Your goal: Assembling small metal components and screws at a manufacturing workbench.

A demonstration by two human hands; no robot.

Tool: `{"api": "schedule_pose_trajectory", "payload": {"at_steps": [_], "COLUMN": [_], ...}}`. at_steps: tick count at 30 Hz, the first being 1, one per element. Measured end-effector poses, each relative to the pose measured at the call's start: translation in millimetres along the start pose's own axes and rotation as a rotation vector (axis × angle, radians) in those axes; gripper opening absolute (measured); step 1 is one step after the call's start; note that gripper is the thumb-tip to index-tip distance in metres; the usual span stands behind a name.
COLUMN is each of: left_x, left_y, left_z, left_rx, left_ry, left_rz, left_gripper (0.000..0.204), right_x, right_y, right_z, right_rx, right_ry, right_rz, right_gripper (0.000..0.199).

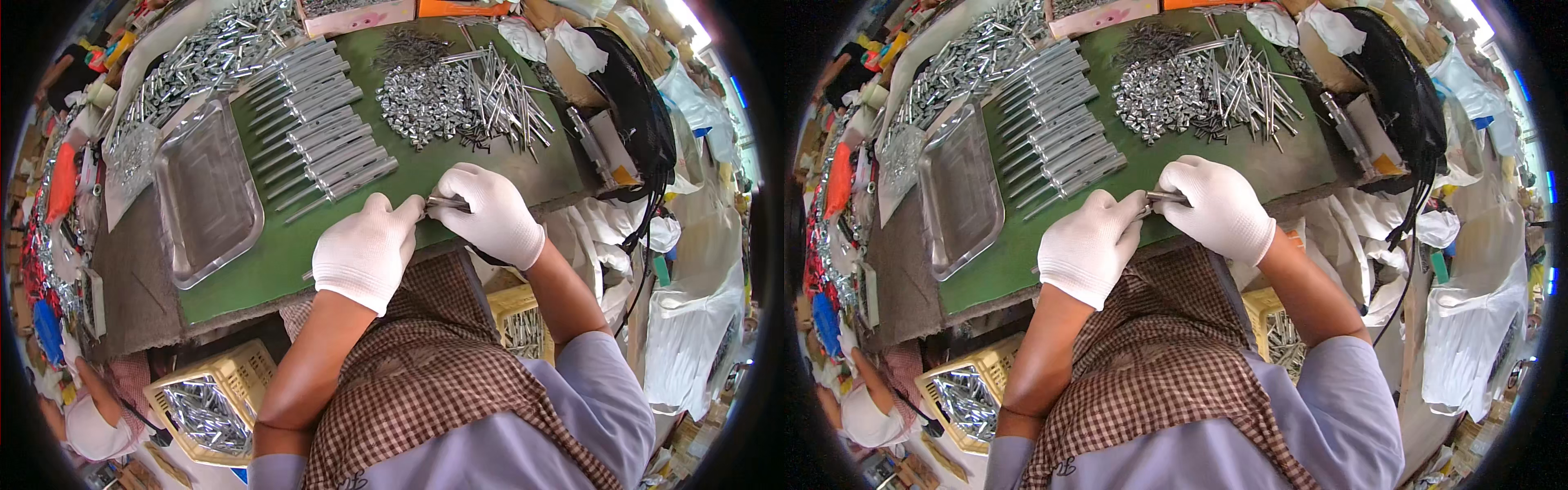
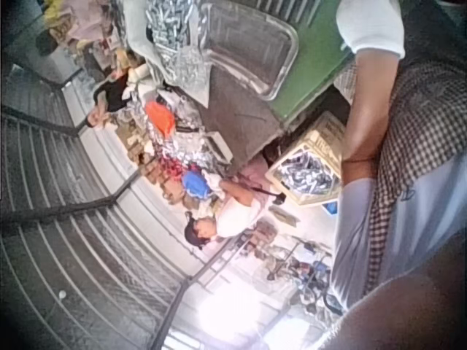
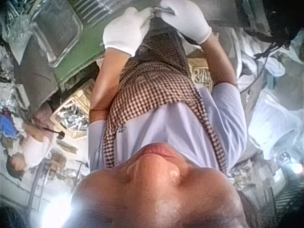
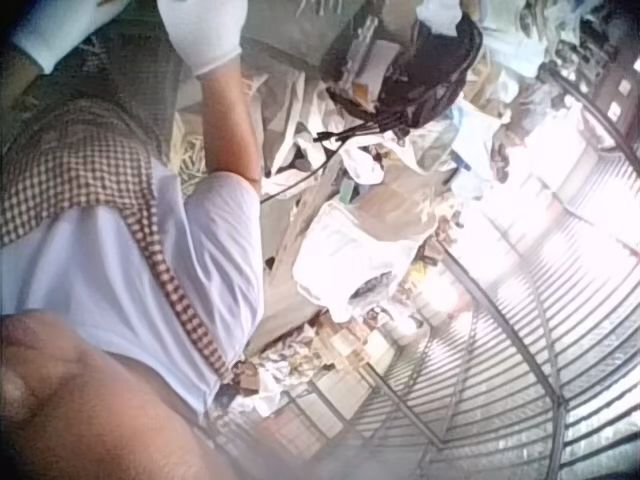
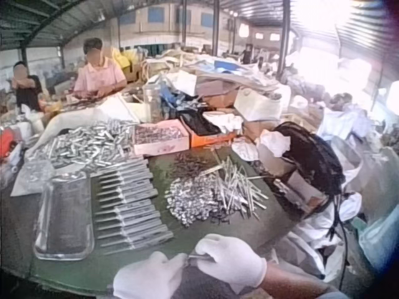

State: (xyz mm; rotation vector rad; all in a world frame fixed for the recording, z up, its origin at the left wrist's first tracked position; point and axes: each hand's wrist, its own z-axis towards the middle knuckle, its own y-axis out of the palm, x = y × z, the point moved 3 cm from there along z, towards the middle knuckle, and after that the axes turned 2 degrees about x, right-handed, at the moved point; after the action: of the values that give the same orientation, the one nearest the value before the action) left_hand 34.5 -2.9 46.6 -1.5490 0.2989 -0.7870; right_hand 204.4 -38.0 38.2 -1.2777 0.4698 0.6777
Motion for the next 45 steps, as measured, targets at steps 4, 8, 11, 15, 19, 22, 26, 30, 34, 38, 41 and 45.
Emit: {"api": "schedule_pose_trajectory", "payload": {"at_steps": [4, 8, 11, 15, 19, 22, 26, 30, 34, 38, 41, 45], "left_x": [-2.4, -1.9, -1.3, -1.1, 1.5, 1.5, 2.9, 4.6, 16.8, 18.8, 3.5, 8.1], "left_y": [0.9, -0.3, 1.9, 1.5, 0.5, -1.1, -0.4, -4.4, -6.5, 9.8, 7.6, -5.9], "left_z": [0.3, 1.6, 0.3, 1.4, 2.5, 4.2, 4.4, 7.2, 15.5, 28.6, 14.8, -5.9], "left_rx": [-0.024, -0.067, -0.077, -0.073, -0.104, -0.118, -0.12, -0.133, -0.08, -0.144, -0.015, 0.08], "left_ry": [0.031, 0.07, 0.084, 0.096, 0.105, 0.096, 0.09, 0.13, 0.243, 0.19, 0.162, 0.02], "left_rz": [0.017, 0.033, 0.067, 0.089, 0.105, 0.088, 0.111, 0.157, 0.245, 0.322, 0.172, -0.027], "left_gripper": [0.023, 0.029, 0.03, 0.028, 0.027, 0.027, 0.028, 0.03, 0.017, 0.021, 0.052, 0.062], "right_x": [-1.9, -2.4, 3.0, 0.0, 3.8, -1.3, 4.7, 1.2, 0.5, 7.3, 14.6, -17.4], "right_y": [5.2, 1.4, -1.0, -13.5, 2.2, 23.0, 35.2, 38.5, 34.9, 35.3, 30.7, 12.4], "right_z": [-2.8, -2.3, 5.6, 9.6, 14.5, 24.5, 24.1, 22.5, 18.2, 18.1, 7.9, -28.0], "right_rx": [0.031, 0.013, -0.055, -0.093, 0.103, 0.31, 0.342, 0.371, 0.446, 0.569, 0.483, 0.423], "right_ry": [0.016, 0.04, 0.057, 0.073, 0.393, 0.238, 0.171, 0.173, 0.169, 0.236, 0.18, 0.22], "right_rz": [-0.073, -0.093, -0.04, 0.221, 1.245, 1.666, 1.73, 1.587, 1.545, 1.565, 1.695, 0.502], "right_gripper": [0.016, 0.017, 0.018, 0.021, 0.028, 0.052, 0.051, 0.054, 0.051, 0.052, 0.042, 0.027]}}
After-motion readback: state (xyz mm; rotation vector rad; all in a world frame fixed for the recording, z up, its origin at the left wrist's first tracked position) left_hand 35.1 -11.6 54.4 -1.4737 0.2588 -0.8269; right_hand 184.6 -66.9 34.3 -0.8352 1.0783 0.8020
